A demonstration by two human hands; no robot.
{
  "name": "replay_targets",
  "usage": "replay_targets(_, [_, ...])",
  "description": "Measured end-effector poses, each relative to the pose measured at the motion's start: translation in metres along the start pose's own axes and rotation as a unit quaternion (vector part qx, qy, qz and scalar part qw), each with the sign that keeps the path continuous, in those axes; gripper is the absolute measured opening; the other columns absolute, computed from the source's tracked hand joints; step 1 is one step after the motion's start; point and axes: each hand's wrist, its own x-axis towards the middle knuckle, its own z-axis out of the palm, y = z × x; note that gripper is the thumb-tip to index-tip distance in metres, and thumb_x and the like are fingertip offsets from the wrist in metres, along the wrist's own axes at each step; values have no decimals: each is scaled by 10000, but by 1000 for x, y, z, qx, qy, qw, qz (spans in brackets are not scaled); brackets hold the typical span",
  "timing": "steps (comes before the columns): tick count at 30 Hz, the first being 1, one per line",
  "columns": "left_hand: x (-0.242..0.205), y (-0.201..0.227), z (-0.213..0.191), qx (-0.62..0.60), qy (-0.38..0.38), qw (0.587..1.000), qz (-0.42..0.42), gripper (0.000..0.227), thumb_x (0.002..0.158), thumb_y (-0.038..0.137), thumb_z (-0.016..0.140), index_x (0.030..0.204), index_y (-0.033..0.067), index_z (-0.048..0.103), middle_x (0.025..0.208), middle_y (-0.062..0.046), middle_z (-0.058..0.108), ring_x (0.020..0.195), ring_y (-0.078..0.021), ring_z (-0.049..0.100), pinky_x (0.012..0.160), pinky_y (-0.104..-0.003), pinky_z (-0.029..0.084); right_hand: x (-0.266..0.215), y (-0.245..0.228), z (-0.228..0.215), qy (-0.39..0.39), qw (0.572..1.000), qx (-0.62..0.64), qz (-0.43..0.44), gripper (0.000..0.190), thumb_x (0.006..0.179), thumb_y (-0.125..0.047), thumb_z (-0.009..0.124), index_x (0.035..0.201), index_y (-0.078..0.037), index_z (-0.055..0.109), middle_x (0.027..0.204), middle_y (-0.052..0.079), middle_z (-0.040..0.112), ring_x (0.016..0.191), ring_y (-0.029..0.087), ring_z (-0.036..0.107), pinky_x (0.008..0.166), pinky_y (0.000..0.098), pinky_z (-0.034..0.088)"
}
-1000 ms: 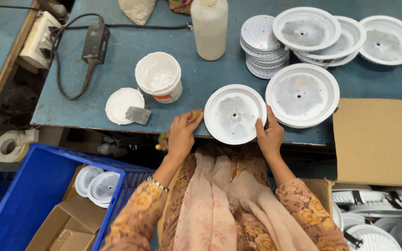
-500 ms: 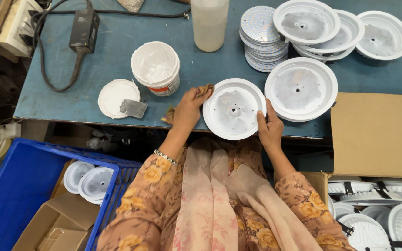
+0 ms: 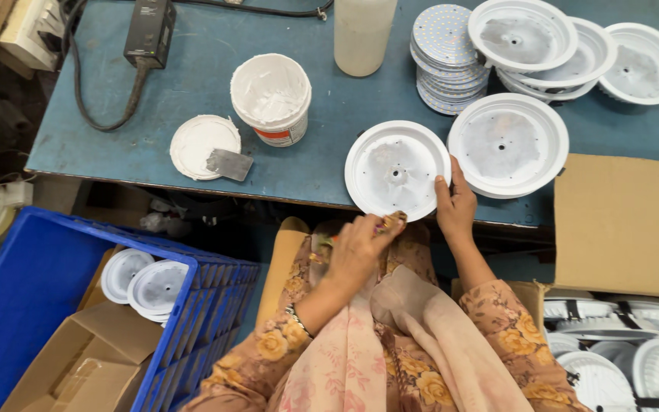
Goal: The person wipes the interior of white circular LED housings with a cloth, then uses a small spatula to scoop and spread a white paste-like compound inside each housing. The person handles the housings one at a time, occasionally flipping them over and placing them into a cardboard box.
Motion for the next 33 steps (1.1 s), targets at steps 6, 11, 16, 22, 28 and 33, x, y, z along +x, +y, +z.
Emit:
replay_targets(6, [6, -57, -31, 130, 18, 989, -69, 594, 805, -24, 609, 1326, 248, 695, 1175, -59, 648, 998, -278, 588, 806, -415, 446, -2, 0, 0, 7, 994, 57, -88, 506, 1064, -188, 584, 1558, -117, 499, 1138, 149, 745, 911, 126, 672, 824, 281, 528])
replay_targets(11, [5, -54, -28, 114, 19, 993, -28, 575, 819, -11, 606, 1342, 210, 698, 1252, -41, 645, 1050, -253, 568, 873, -407, 453, 3, -1, 1, -5, 999, 4, 40, 494, 1035, -261, 572, 1518, -164, 527, 1037, 177, 755, 825, 202, 672, 780, 313, 520])
replay_targets(16, [8, -32, -14, 88, -16, 993, 71, 551, 803, 33, 611, 1320, 198, 707, 1253, -18, 643, 1061, -250, 565, 854, -395, 447, 2, 7, 8, 29, 998, 33, -35, 450, 1092, -319, 513, 1497, -125, 550, 1166, 205, 739, 1059, 239, 722, 908, 336, 532])
replay_targets(22, [38, -5, 1, 29, -56, 991, 120, 494, 826, 48, 612, 1278, 207, 730, 1257, 7, 646, 1031, -224, 567, 841, -384, 447, 0, 6, 2, -1, 994, 108, -22, 581, 1139, -481, 336, 1523, -96, 541, 1326, 178, 689, 1115, 250, 632, 946, 348, 470])
replay_targets(28, [74, 5, 23, -43, -70, 995, 63, 514, 861, 0, 571, 1269, 260, 745, 1178, 20, 649, 1019, -232, 583, 828, -388, 451, 6, 22, -12, -128, 948, 289, -25, 815, 1103, -646, 247, 1604, -18, 387, 1465, 132, 572, 1248, 179, 601, 1041, 250, 483])
replay_targets(33, [119, -12, 44, -34, -74, 996, 40, 503, 894, 14, 575, 1284, 280, 747, 1128, 22, 651, 988, -236, 590, 793, -407, 425, 11, 34, -9, -146, 940, 307, 21, 908, 1006, -713, 230, 1585, -20, 327, 1326, 97, 625, 1031, 124, 655, 647, 195, 527])
